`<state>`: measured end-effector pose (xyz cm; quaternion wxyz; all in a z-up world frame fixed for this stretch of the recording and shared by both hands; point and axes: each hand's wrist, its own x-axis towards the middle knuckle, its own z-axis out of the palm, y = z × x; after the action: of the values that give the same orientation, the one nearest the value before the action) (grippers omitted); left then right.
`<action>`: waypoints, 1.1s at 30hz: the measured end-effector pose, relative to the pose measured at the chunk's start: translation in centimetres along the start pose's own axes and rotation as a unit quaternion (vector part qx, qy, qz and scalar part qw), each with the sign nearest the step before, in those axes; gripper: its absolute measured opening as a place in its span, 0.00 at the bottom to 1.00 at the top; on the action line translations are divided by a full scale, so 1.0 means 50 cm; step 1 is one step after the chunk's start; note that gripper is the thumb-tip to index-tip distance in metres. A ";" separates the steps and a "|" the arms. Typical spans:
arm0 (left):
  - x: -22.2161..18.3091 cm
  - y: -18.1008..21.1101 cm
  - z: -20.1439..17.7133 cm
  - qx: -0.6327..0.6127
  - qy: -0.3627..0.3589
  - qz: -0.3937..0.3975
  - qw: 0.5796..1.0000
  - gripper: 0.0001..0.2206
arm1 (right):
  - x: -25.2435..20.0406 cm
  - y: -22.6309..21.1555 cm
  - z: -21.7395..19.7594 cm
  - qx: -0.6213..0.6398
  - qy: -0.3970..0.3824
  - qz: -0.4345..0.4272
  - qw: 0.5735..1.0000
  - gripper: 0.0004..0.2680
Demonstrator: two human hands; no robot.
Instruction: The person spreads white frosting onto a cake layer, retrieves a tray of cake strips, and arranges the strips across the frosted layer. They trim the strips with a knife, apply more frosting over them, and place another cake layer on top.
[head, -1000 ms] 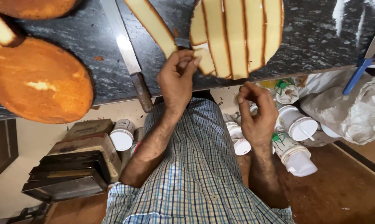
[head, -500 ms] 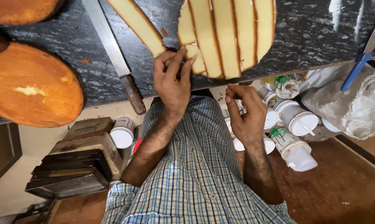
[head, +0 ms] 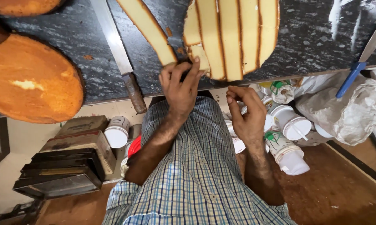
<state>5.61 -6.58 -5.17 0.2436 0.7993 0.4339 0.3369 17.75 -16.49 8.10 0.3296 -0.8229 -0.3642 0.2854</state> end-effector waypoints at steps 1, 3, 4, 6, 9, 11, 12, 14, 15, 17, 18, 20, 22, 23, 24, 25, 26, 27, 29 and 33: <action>-0.001 0.001 0.006 0.001 0.002 0.002 1.000 0.20 | -0.002 -0.002 -0.002 -0.007 -0.003 -0.004 1.000 0.08; -0.010 0.004 -0.009 -0.017 -0.009 -0.017 1.000 0.20 | 0.003 -0.007 -0.004 -0.017 -0.006 -0.016 1.000 0.08; -0.013 0.004 -0.015 -0.027 -0.017 -0.025 0.999 0.20 | 0.005 -0.008 -0.004 -0.018 -0.004 -0.022 1.000 0.08; -0.012 0.003 -0.005 -0.024 -0.007 -0.020 0.999 0.20 | 0.009 -0.010 -0.006 -0.019 -0.002 -0.033 0.999 0.08; -0.020 0.007 0.009 -0.020 -0.019 -0.040 0.999 0.21 | 0.010 -0.014 -0.007 -0.022 0.003 -0.031 0.999 0.08; -0.022 0.010 0.008 0.016 -0.051 -0.027 0.998 0.25 | 0.005 -0.016 -0.015 -0.029 -0.003 -0.030 0.999 0.08; -0.024 0.009 -0.003 0.051 -0.077 -0.002 0.996 0.27 | 0.001 -0.016 -0.018 -0.032 -0.004 -0.027 0.999 0.08; -0.018 0.014 -0.013 0.093 -0.148 0.025 0.984 0.35 | -0.004 -0.012 -0.021 -0.029 0.001 -0.017 0.999 0.08; -0.012 0.020 -0.014 0.099 -0.195 0.026 0.975 0.41 | -0.008 -0.009 -0.024 -0.027 0.005 -0.011 1.000 0.08; 0.010 0.031 -0.014 0.116 -0.253 0.015 0.960 0.48 | -0.016 -0.003 -0.031 -0.044 -0.011 0.030 0.999 0.08; 0.012 0.043 -0.016 0.124 -0.271 0.001 0.955 0.49 | -0.029 0.001 -0.038 -0.054 -0.018 0.056 0.997 0.08; 0.011 0.065 -0.019 0.130 -0.275 -0.012 0.953 0.52 | -0.048 0.014 -0.045 -0.067 -0.027 0.023 0.997 0.08; 0.015 0.082 -0.017 0.126 -0.242 -0.007 0.962 0.53 | -0.071 0.026 -0.072 -0.071 -0.044 0.008 0.996 0.09; 0.025 0.084 -0.012 0.132 -0.229 0.000 0.965 0.53 | -0.086 0.034 -0.092 -0.069 -0.056 0.010 0.996 0.10; 0.028 0.086 -0.010 0.136 -0.219 0.005 0.966 0.54 | -0.106 0.048 -0.116 -0.067 -0.071 0.015 0.995 0.11; 0.029 0.089 -0.011 0.140 -0.209 0.010 0.968 0.55 | -0.117 0.074 -0.147 -0.076 -0.062 0.045 0.994 0.11; 0.034 0.093 -0.014 0.144 -0.231 0.003 0.962 0.55 | -0.111 0.110 -0.186 -0.084 -0.055 0.067 0.993 0.11; 0.036 0.098 -0.022 0.149 -0.253 -0.003 0.956 0.55 | -0.107 0.150 -0.228 -0.091 -0.047 0.088 0.991 0.11; 0.047 0.113 -0.040 0.146 -0.262 -0.011 0.954 0.55 | -0.088 0.244 -0.317 -0.136 0.086 0.078 0.984 0.12; 0.077 0.151 -0.033 0.126 -0.210 0.020 0.969 0.53 | 0.041 0.474 -0.447 -0.256 0.227 0.120 0.932 0.16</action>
<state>9.90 -6.94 2.33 0.2202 0.8849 0.3959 0.1089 44.54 -34.63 3.71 0.1449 -0.9598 -0.2389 0.0251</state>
